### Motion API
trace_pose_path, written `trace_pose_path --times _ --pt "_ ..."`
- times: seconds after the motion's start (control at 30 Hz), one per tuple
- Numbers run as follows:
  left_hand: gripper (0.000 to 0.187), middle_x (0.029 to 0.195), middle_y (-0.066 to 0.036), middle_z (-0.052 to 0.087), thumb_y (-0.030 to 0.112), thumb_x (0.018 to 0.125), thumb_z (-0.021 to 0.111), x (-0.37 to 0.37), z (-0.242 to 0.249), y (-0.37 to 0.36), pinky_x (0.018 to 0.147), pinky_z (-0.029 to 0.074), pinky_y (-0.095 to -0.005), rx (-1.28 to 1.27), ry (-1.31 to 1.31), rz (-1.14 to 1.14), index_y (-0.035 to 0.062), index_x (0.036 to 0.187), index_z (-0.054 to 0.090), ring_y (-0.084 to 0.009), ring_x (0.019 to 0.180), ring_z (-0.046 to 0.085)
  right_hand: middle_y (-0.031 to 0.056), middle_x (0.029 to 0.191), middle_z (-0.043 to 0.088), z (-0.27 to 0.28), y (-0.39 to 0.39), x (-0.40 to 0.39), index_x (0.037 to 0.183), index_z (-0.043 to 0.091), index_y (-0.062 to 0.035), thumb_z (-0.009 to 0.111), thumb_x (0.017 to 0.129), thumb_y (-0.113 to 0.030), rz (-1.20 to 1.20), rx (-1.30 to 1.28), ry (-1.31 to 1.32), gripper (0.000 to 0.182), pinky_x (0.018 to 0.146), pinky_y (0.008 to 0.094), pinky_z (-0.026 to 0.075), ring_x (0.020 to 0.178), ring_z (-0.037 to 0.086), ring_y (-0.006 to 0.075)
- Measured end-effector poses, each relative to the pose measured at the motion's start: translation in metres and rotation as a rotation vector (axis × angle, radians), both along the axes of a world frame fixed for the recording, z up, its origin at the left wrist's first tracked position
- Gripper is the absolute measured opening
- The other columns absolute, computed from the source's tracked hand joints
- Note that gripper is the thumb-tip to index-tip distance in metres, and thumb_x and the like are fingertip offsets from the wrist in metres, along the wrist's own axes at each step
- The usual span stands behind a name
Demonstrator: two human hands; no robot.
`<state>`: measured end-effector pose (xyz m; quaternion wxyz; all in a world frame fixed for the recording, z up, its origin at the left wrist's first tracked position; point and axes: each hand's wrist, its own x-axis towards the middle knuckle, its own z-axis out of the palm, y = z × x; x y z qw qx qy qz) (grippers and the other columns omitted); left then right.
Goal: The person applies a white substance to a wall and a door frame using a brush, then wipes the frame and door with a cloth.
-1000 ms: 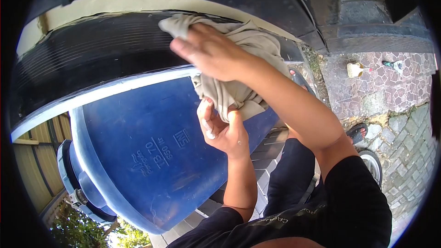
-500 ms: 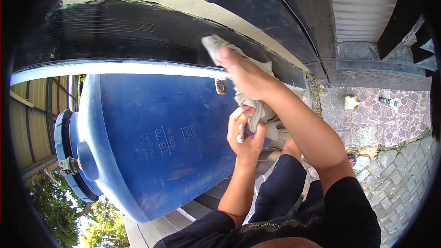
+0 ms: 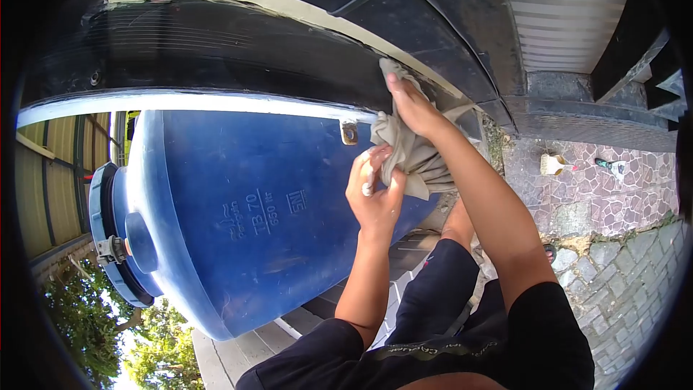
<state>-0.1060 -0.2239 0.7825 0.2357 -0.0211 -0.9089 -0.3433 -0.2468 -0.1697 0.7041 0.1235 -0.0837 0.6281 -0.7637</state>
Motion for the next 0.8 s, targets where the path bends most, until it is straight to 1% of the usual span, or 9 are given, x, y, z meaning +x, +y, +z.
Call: trace_pose_path --times 0.07,0.27,0.4,0.47,0.53,0.57,0.6,0.73,0.8 --pt "0.028 0.101 -0.014 0.061 -0.01 0.07 0.058 0.003 -0.031 0.0 0.08 0.051 -0.0297 0.018 -0.07 -0.003 -0.0038 0.097 0.06 -0.023 0.095 0.061 0.0268 0.137 0.038 -0.044 0.006 0.005 0.13 0.041 0.0056 0.015 0.089 -0.067 0.088 0.016 -0.135 0.088 0.109 0.0374 0.021 0.133 0.029 0.0354" --pt "0.026 0.097 -0.013 0.064 -0.005 0.069 0.06 0.016 -0.059 0.012 0.078 0.05 -0.0293 -0.088 -0.179 0.0 -0.0027 0.095 0.062 -0.0233 0.089 0.063 0.0243 0.141 0.034 -0.067 0.031 0.033 0.134 0.037 0.005 0.016 0.089 -0.068 0.17 0.074 -0.369 0.088 0.11 0.0354 0.019 0.135 0.027 0.0319" --pt "0.029 0.1 -0.014 0.061 -0.011 0.066 0.059 0.024 -0.04 0.01 0.079 0.05 -0.0294 -0.047 -0.097 -0.092 -0.0054 0.095 0.061 -0.0228 0.092 0.061 0.025 0.135 0.041 -0.018 0.028 0.037 0.131 0.04 0.0064 0.019 0.091 -0.063 0.076 -0.093 -0.157 0.083 0.107 0.0357 0.024 0.13 0.035 0.0335" --pt "0.033 0.1 -0.015 0.058 -0.015 0.063 0.058 0.032 -0.017 0.014 0.08 0.049 -0.0302 0.014 -0.075 -0.093 -0.0063 0.095 0.06 -0.0238 0.093 0.059 0.0254 0.129 0.046 0.031 0.04 0.038 0.128 0.044 0.0057 0.023 0.093 -0.058 -0.018 -0.118 0.132 0.076 0.104 0.0363 0.028 0.125 0.04 0.0345" --pt "0.034 0.099 -0.016 0.055 -0.016 0.062 0.055 0.036 0.013 0.017 0.079 0.049 -0.0303 -0.047 0.111 -0.092 -0.0061 0.095 0.059 -0.024 0.092 0.058 0.0245 0.124 0.049 0.076 0.054 0.037 0.124 0.047 0.0049 0.031 0.095 -0.05 -0.015 -0.314 0.335 0.064 0.101 0.0364 0.031 0.12 0.044 0.0355" --pt "0.035 0.086 -0.016 0.06 -0.011 0.055 0.059 0.035 0.027 0.021 0.074 0.049 -0.0334 -0.023 0.241 -0.041 -0.0037 0.09 0.061 -0.0268 0.08 0.058 0.0231 0.123 0.051 0.105 0.054 0.035 0.123 0.048 0.0049 0.036 0.095 -0.046 -0.085 -0.5 0.519 0.059 0.1 0.0361 0.033 0.118 0.046 0.0348" --pt "0.033 0.091 -0.016 0.057 -0.011 0.058 0.06 0.04 0.04 0.02 0.076 0.047 -0.0326 -0.036 0.276 -0.014 -0.0029 0.09 0.061 -0.0262 0.085 0.056 0.0217 0.121 0.052 0.134 0.05 0.031 0.121 0.049 0.0049 0.04 0.094 -0.042 -0.158 -0.685 0.705 0.054 0.098 0.0359 0.034 0.116 0.048 0.0341" --pt "0.032 0.113 -0.015 0.05 -0.008 0.078 0.056 0.034 0.076 0.009 0.089 0.044 -0.0318 -0.006 0.57 0.011 -0.0023 0.11 0.052 -0.0213 0.102 0.053 0.0192 0.113 0.057 0.218 0.012 0.012 0.115 0.054 0.001 0.048 0.089 -0.023 -0.199 -0.763 1.102 0.036 0.093 0.039 0.039 0.108 0.052 0.0342" --pt "0.031 0.115 -0.014 0.052 -0.005 0.081 0.054 0.026 0.09 0.001 0.091 0.043 -0.0317 -0.008 0.643 0.129 -0.0054 0.112 0.051 -0.0196 0.103 0.053 0.0194 0.11 0.058 0.239 -0.001 0.007 0.108 0.056 0.0001 0.046 0.087 -0.02 -0.104 -0.483 1.067 0.031 0.092 0.0422 0.04 0.103 0.054 0.0359"
